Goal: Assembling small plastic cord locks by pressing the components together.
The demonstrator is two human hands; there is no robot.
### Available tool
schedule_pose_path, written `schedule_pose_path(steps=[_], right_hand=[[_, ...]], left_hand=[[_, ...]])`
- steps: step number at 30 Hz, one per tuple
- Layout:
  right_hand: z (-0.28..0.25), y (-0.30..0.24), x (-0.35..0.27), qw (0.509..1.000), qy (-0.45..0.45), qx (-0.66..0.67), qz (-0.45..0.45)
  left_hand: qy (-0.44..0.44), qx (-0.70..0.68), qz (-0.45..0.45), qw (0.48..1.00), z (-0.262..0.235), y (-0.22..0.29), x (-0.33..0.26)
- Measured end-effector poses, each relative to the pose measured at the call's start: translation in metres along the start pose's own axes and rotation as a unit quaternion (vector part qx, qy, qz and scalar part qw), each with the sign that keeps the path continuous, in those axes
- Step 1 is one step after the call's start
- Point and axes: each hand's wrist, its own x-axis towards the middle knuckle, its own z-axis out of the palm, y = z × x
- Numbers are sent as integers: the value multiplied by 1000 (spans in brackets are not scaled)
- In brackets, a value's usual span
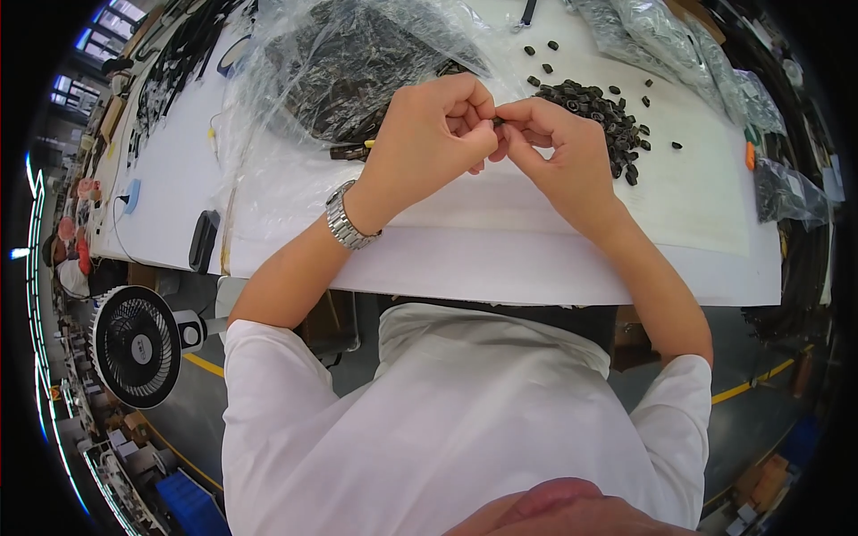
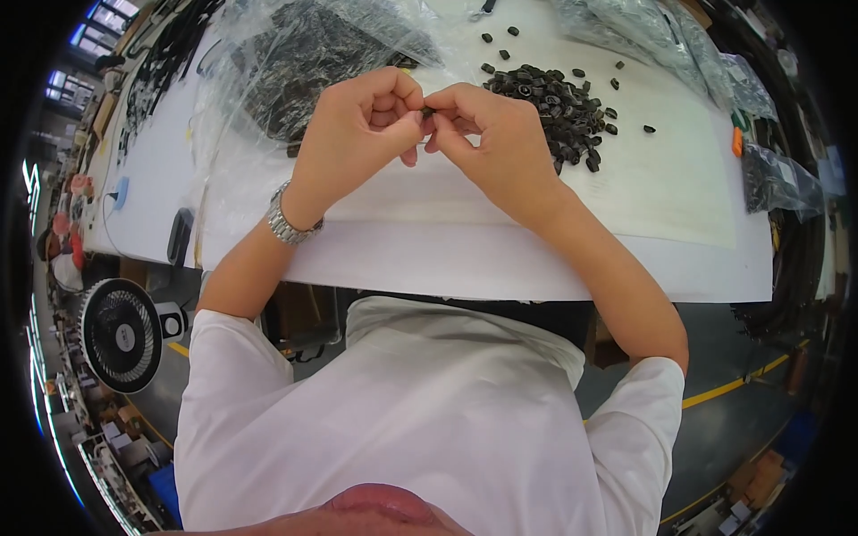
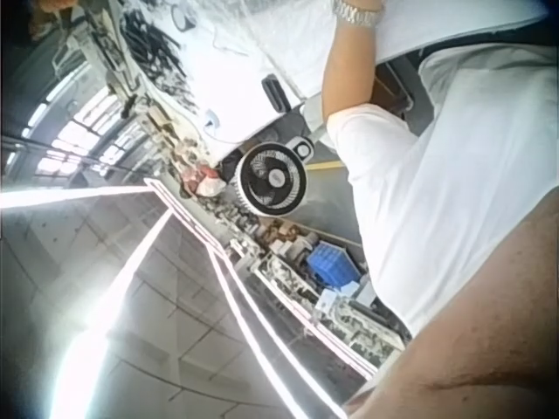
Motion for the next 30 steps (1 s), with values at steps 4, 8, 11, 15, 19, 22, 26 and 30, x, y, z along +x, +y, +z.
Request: schedule_pose_path(steps=[4, 8, 11, 15, 19, 22, 26, 30], right_hand=[[-9, -2, 2, 977, -61, 177, 104], [-8, -7, 1, 986, -50, 119, 105], [-6, -13, 2, 989, -20, 91, 114], [-1, -13, 0, 988, 3, 100, 120], [3, -6, -2, 996, 21, 38, 74], [2, -10, -1, 997, 21, 30, 61], [0, -12, 1, 997, 8, 47, 69], [-8, -10, 5, 989, -14, 117, 87]], left_hand=[[-73, -191, -71, 976, -11, -4, 8], [-69, -189, -37, 979, -6, -9, 9], [-1, -131, -29, 991, 4, -2, 4], [19, -69, -53, 996, 8, 3, 1], [36, -55, -24, 998, 12, -3, 2], [60, -3, 18, 998, 15, -7, 3], [87, 79, 79, 990, 14, -6, 3], [100, 89, 107, 985, 12, -5, 3]])
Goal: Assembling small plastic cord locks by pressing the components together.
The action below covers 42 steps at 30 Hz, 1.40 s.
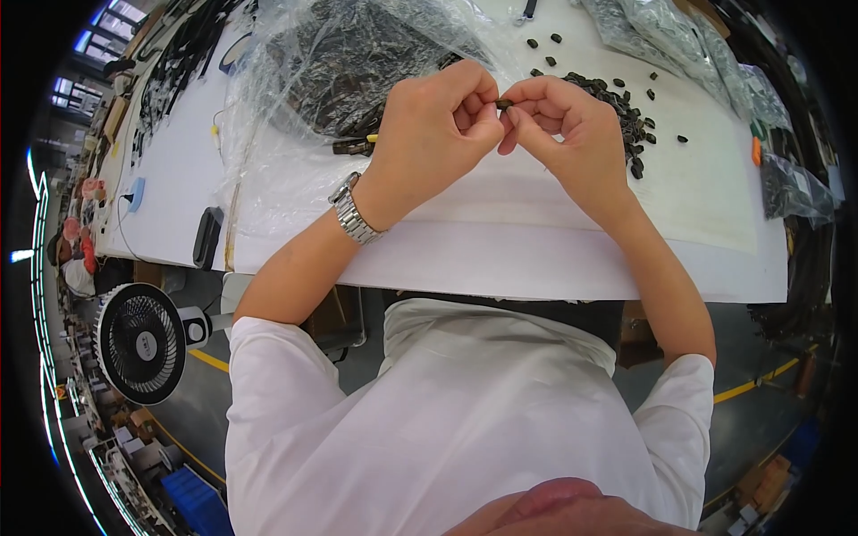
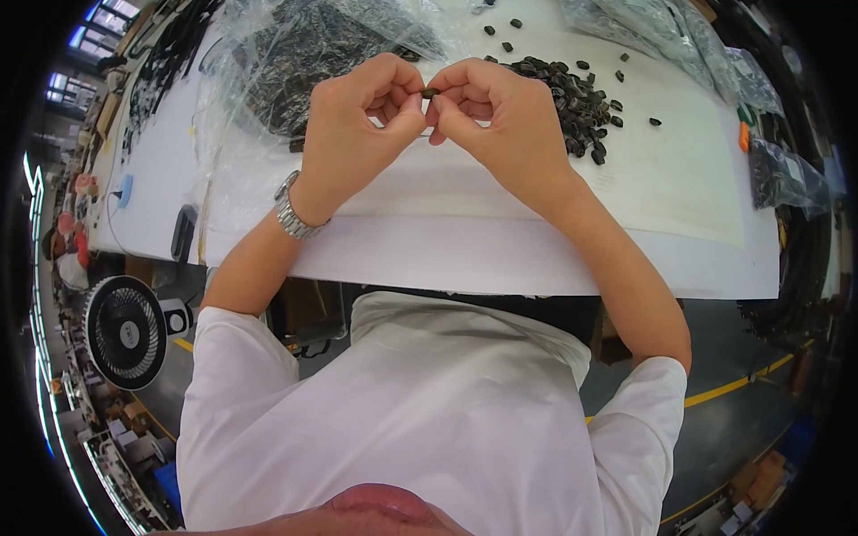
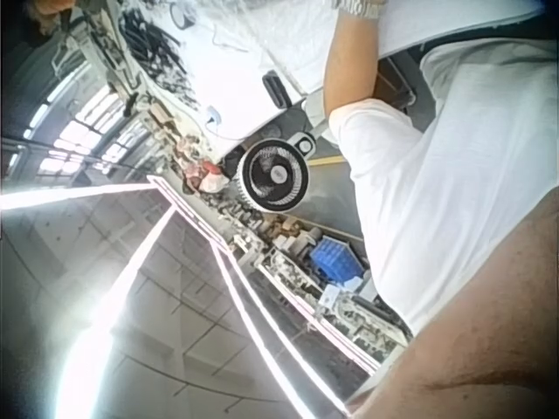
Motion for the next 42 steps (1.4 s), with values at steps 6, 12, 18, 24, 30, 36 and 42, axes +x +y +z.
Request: schedule_pose_path(steps=[6, 12, 18, 24, 30, 36, 42], right_hand=[[0, -2, 0, 999, -32, -17, -20], [1, -3, -2, 994, -34, -101, -40], [-6, 7, 5, 974, -78, 188, 97], [0, 6, -1, 973, -25, 214, 78], [12, 3, -7, 986, 21, 152, 63], [16, 3, -8, 995, 34, 94, 16], [-12, 16, 6, 958, -71, 250, 123]], left_hand=[[-3, 28, 39, 999, -6, 2, -1], [-34, 29, 32, 998, -13, 6, -1], [-142, -297, -199, 923, -21, -3, 8], [-53, -214, -111, 969, -7, 6, 3], [-48, -164, -120, 978, -7, 7, -1], [-32, -82, -98, 991, -5, 6, -3], [-34, -90, -57, 994, -7, 9, -1]])
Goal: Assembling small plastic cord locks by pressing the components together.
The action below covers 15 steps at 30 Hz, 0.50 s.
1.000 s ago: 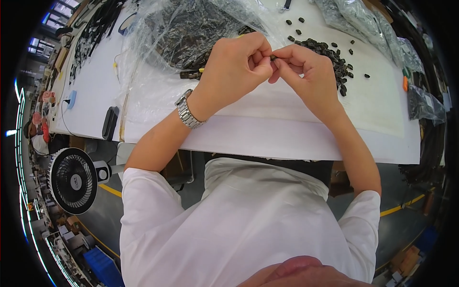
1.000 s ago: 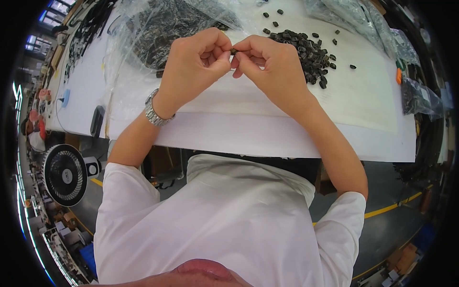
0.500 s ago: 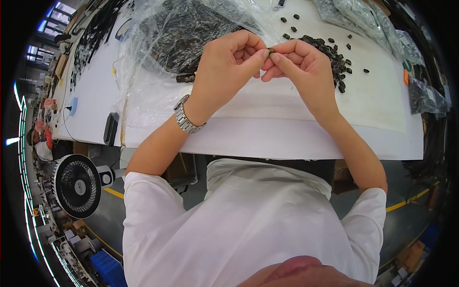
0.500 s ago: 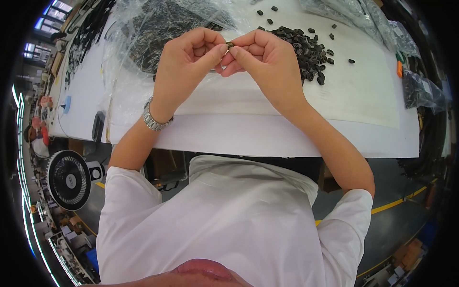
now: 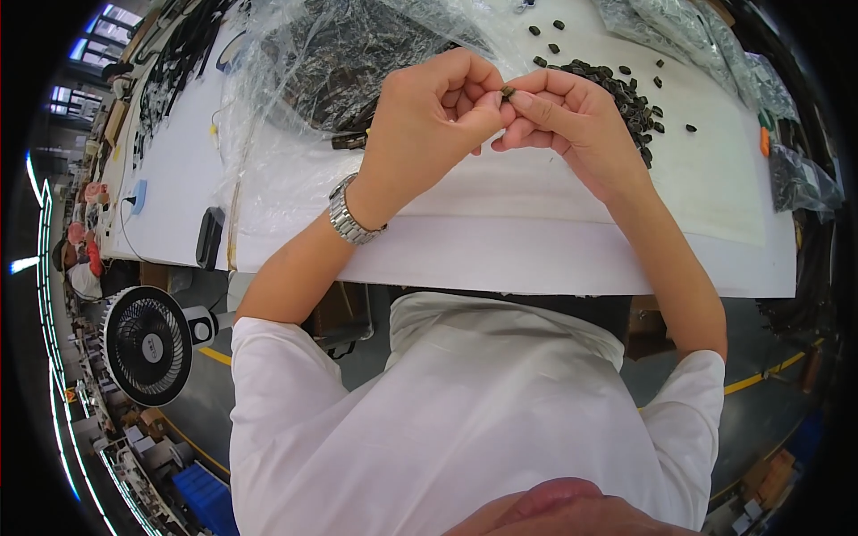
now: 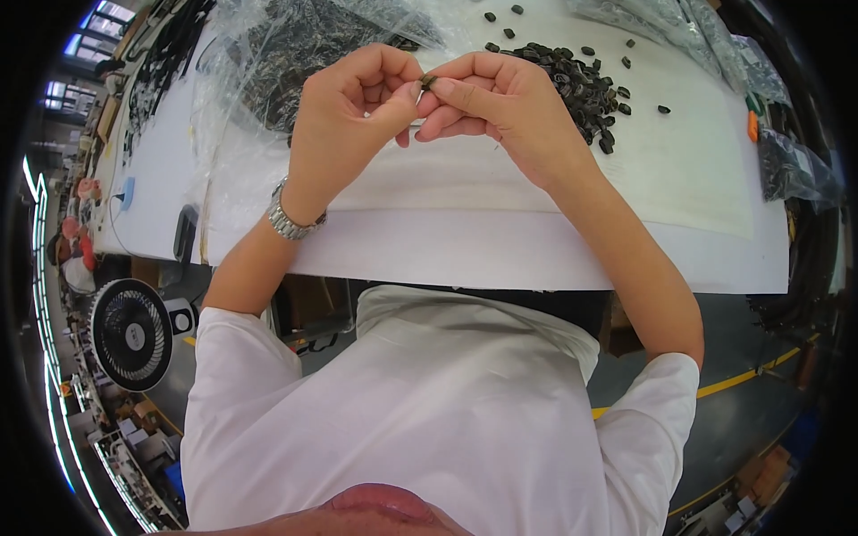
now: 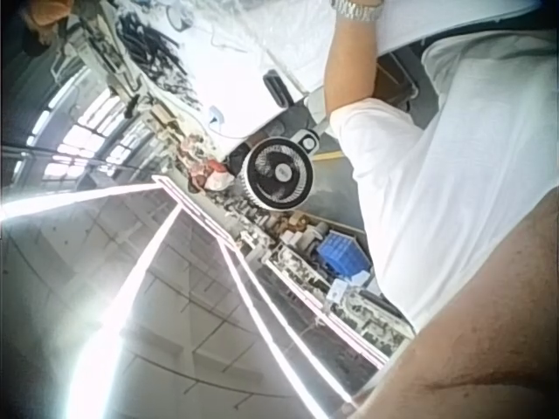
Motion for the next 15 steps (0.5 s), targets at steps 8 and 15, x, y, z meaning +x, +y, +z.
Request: schedule_pose_path(steps=[8, 15], right_hand=[[-10, 19, 5, 975, -74, 202, 54], [-9, 18, 6, 967, -94, 224, 77]], left_hand=[[-49, -166, -72, 982, -4, -13, 7], [-63, -201, -53, 976, -4, -22, 6]])
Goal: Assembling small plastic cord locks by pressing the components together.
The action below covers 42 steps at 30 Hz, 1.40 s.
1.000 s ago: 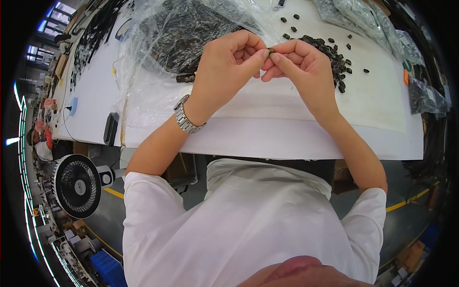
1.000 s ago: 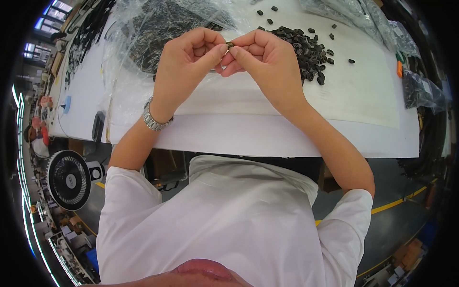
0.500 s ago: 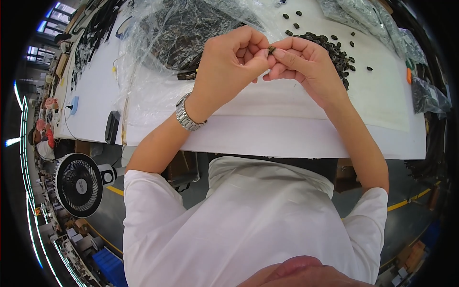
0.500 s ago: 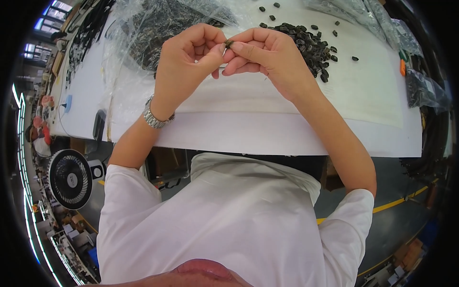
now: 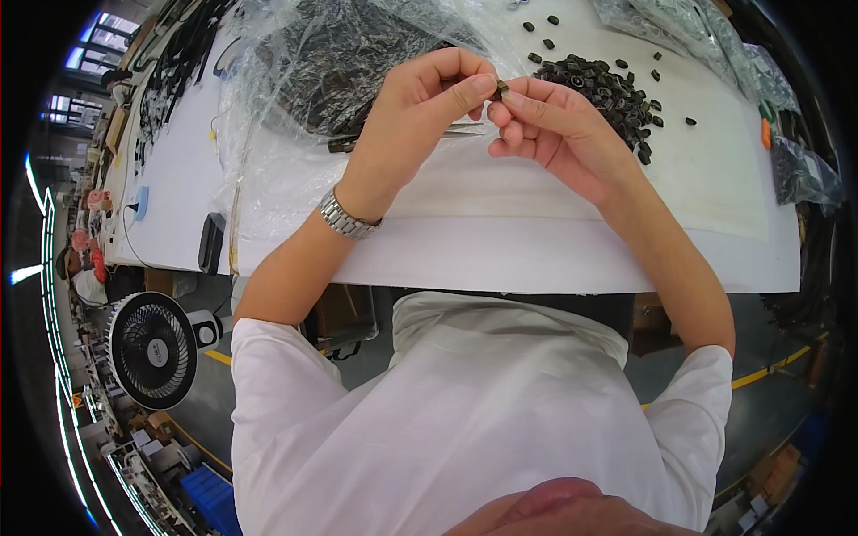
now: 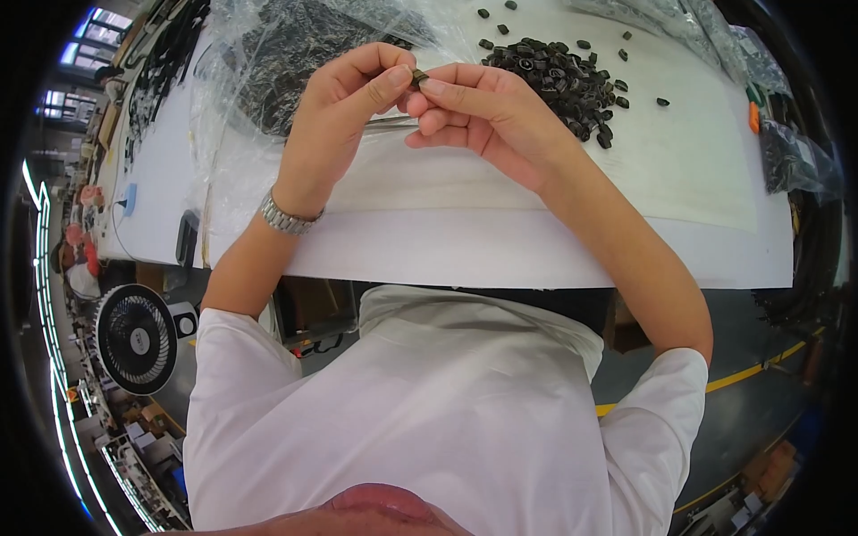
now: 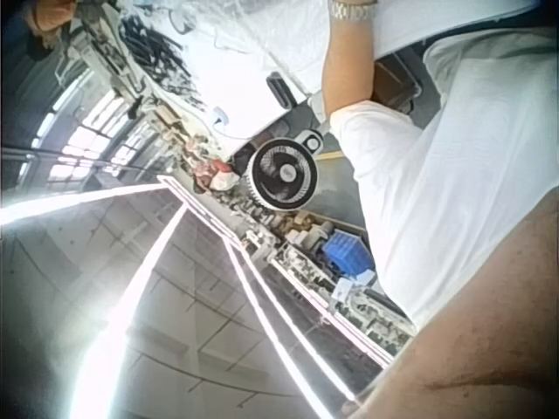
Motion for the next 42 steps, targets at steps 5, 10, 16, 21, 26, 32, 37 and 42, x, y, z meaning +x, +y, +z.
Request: schedule_pose_path(steps=[5, 10, 16, 21, 26, 32, 37, 42], right_hand=[[2, -1, 0, 1000, -5, -3, 9], [6, -3, -4, 993, 56, -96, -45], [10, -3, -5, 989, 61, -114, -65], [-1, -5, -4, 1000, 12, 7, -8], [-13, -5, -4, 995, 16, 89, 50], [5, -12, -8, 998, 50, -20, -13], [17, -12, -11, 977, 120, -163, -69], [20, -38, -19, 931, 173, -304, -108]], left_hand=[[-32, -143, -72, 987, -2, -9, 1], [30, 27, -2, 999, 6, -4, 1], [50, 96, 16, 994, 6, -1, 0], [15, 91, 29, 995, 5, -1, 1], [-34, 244, 138, 959, 1, -3, 6], [12, 237, 118, 964, 5, -4, 4], [19, 175, 68, 982, 7, 1, 3], [55, 150, 37, 987, -21, -1, 11]])
